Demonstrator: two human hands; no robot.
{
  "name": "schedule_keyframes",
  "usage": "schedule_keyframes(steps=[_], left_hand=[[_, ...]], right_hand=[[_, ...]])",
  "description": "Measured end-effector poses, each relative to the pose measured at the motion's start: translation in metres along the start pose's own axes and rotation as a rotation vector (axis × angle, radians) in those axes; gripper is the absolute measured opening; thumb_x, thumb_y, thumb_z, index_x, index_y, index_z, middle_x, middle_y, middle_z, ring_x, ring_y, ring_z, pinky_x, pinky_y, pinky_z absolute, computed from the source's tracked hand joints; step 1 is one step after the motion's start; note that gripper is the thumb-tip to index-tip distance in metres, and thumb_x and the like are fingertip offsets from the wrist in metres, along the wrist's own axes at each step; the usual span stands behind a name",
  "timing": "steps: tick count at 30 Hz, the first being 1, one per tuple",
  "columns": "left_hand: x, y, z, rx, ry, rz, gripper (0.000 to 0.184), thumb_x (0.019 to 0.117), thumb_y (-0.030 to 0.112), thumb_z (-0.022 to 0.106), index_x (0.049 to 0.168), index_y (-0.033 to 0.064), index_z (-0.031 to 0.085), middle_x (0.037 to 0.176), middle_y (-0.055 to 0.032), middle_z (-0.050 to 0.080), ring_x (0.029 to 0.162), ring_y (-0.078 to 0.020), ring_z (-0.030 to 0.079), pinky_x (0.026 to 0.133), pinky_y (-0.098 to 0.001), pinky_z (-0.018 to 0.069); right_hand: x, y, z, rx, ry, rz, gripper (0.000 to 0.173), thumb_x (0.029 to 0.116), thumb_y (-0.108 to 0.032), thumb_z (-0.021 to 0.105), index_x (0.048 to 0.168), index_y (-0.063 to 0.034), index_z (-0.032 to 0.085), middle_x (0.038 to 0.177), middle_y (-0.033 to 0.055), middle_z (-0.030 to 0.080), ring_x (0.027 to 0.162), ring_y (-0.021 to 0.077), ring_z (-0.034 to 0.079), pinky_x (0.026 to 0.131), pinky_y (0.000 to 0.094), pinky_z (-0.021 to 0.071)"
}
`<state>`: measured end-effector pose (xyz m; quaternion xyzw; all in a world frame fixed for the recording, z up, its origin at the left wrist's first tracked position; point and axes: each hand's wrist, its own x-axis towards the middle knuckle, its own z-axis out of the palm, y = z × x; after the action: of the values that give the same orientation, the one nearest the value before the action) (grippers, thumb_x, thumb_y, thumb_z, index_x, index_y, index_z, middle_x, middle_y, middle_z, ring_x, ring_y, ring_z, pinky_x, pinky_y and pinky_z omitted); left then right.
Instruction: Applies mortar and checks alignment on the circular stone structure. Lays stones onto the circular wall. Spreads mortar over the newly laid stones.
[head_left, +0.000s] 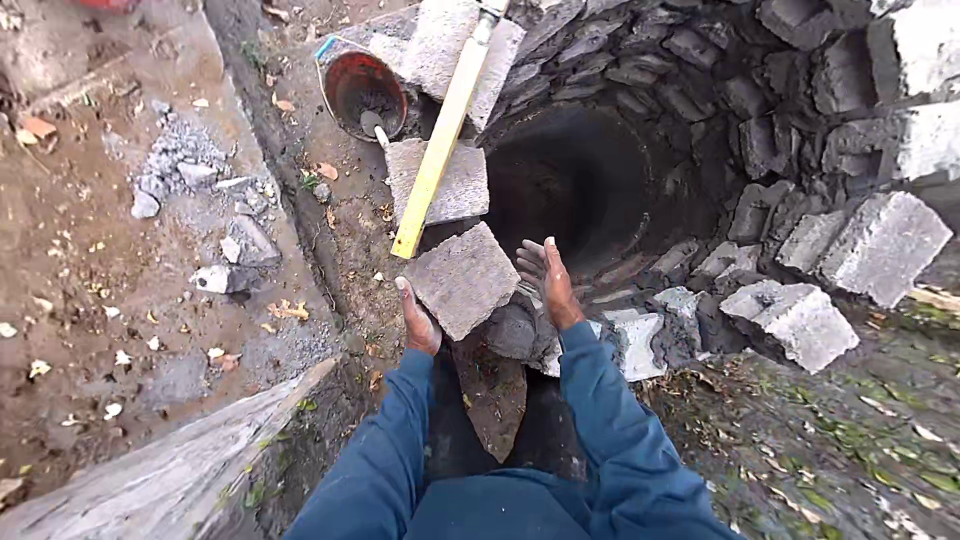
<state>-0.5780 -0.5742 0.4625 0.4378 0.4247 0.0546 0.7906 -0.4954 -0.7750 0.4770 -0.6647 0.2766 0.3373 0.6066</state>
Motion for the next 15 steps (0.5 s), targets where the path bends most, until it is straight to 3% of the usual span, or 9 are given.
schedule_keyframes(steps=[2, 5, 9, 12, 15], left_hand=[[-0.001, 0.003, 0.003, 0.032, -0.014, 0.012, 0.077, 0.1026, 0.066, 0.025, 0.155, 0.0103, 0.03, 0.145, -0.0109, 0.053, 0.131, -0.0173, 0.055, 0.109, -0.0415, 0.0489], [-0.001, 0.004, 0.006, 0.093, -0.019, 0.024, 0.077, 0.1027, 0.067, 0.023, 0.156, 0.0125, 0.029, 0.148, -0.0093, 0.052, 0.132, -0.0175, 0.054, 0.108, -0.0432, 0.0492], [-0.004, 0.008, 0.016, 0.127, -0.004, 0.054, 0.075, 0.1026, 0.066, 0.026, 0.154, 0.0128, 0.032, 0.143, -0.008, 0.055, 0.128, -0.016, 0.057, 0.104, -0.042, 0.052], [-0.003, 0.007, 0.016, 0.141, -0.001, 0.064, 0.076, 0.102, 0.067, 0.029, 0.155, 0.0126, 0.031, 0.144, -0.0087, 0.054, 0.129, -0.0164, 0.057, 0.104, -0.0423, 0.0523], [-0.004, 0.008, 0.018, 0.156, 0.016, 0.069, 0.075, 0.1022, 0.066, 0.029, 0.155, 0.012, 0.03, 0.145, -0.0089, 0.054, 0.129, -0.016, 0.056, 0.104, -0.0419, 0.052]], right_hand=[[0.002, 0.006, -0.001, 0.02, 0.015, 0.0, 0.071, 0.1098, -0.056, 0.019, 0.15, -0.0062, 0.05, 0.148, 0.0141, 0.057, 0.134, 0.0278, 0.056, 0.111, 0.0476, 0.0448], [0.005, 0.018, 0.002, 0.017, -0.034, -0.034, 0.065, 0.1119, -0.048, 0.023, 0.15, -0.0037, 0.05, 0.15, 0.0166, 0.055, 0.138, 0.0281, 0.054, 0.115, 0.0478, 0.0417], [0.003, 0.02, 0.009, -0.073, -0.07, -0.087, 0.058, 0.1122, -0.045, 0.03, 0.148, -0.0055, 0.054, 0.153, 0.0144, 0.053, 0.146, 0.0242, 0.046, 0.123, 0.0483, 0.0328], [-0.002, 0.022, 0.01, -0.099, -0.114, -0.153, 0.056, 0.1098, -0.045, 0.04, 0.144, -0.0035, 0.058, 0.151, 0.0163, 0.054, 0.145, 0.0242, 0.046, 0.123, 0.0471, 0.0321], [0.0, 0.027, 0.009, -0.094, -0.153, -0.163, 0.06, 0.1044, -0.047, 0.052, 0.149, -0.0057, 0.053, 0.155, 0.0175, 0.049, 0.146, 0.0268, 0.044, 0.122, 0.0468, 0.0322]])
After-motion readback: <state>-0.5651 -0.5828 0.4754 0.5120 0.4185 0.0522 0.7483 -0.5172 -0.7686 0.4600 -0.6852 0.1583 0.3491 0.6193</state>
